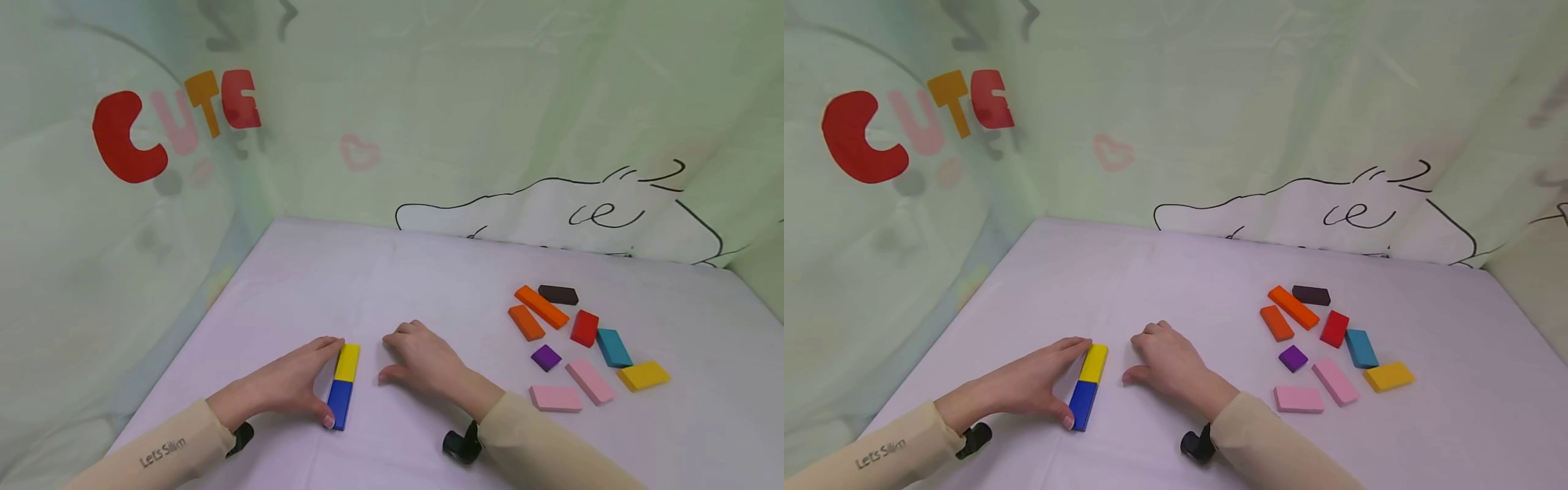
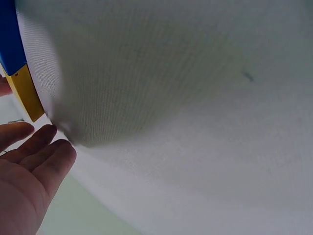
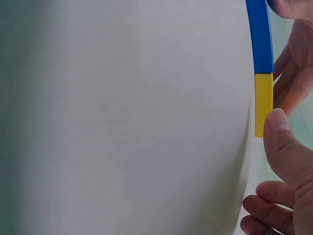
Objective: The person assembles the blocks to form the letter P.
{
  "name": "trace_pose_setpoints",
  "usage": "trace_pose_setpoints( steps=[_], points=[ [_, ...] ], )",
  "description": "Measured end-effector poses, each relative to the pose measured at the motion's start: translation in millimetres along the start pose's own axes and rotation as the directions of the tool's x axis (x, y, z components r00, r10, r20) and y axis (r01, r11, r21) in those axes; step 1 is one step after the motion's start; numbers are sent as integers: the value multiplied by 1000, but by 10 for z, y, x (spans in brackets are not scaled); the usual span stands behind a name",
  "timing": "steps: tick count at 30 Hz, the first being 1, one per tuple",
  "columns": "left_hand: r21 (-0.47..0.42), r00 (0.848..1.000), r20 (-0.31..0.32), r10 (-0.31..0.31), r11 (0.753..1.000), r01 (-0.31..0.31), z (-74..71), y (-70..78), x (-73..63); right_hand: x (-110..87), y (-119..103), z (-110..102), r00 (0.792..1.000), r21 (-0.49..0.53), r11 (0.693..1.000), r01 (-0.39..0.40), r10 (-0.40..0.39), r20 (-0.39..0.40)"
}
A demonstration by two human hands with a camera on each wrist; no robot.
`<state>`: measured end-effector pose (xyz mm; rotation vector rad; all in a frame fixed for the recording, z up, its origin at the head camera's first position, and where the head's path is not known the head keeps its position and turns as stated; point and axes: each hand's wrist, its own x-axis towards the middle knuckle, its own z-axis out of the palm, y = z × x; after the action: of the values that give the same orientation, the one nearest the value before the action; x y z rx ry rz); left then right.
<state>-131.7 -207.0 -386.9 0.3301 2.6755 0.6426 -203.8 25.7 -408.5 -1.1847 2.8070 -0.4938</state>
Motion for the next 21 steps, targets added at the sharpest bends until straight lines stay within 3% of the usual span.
trace_pose_setpoints(
  steps=[13,17,21],
  points=[
    [-4,1000,12,4,1000,-4,1,18,42,-204,242,-186,999,-8,999,-38,38,1],
    [0,1000,20,9,1000,-9,7,12,49,-294,501,-385,994,24,994,-109,108,21],
    [-3,1000,21,-7,1000,7,12,6,40,-401,900,-646,980,43,980,-196,195,31]
  ],
)
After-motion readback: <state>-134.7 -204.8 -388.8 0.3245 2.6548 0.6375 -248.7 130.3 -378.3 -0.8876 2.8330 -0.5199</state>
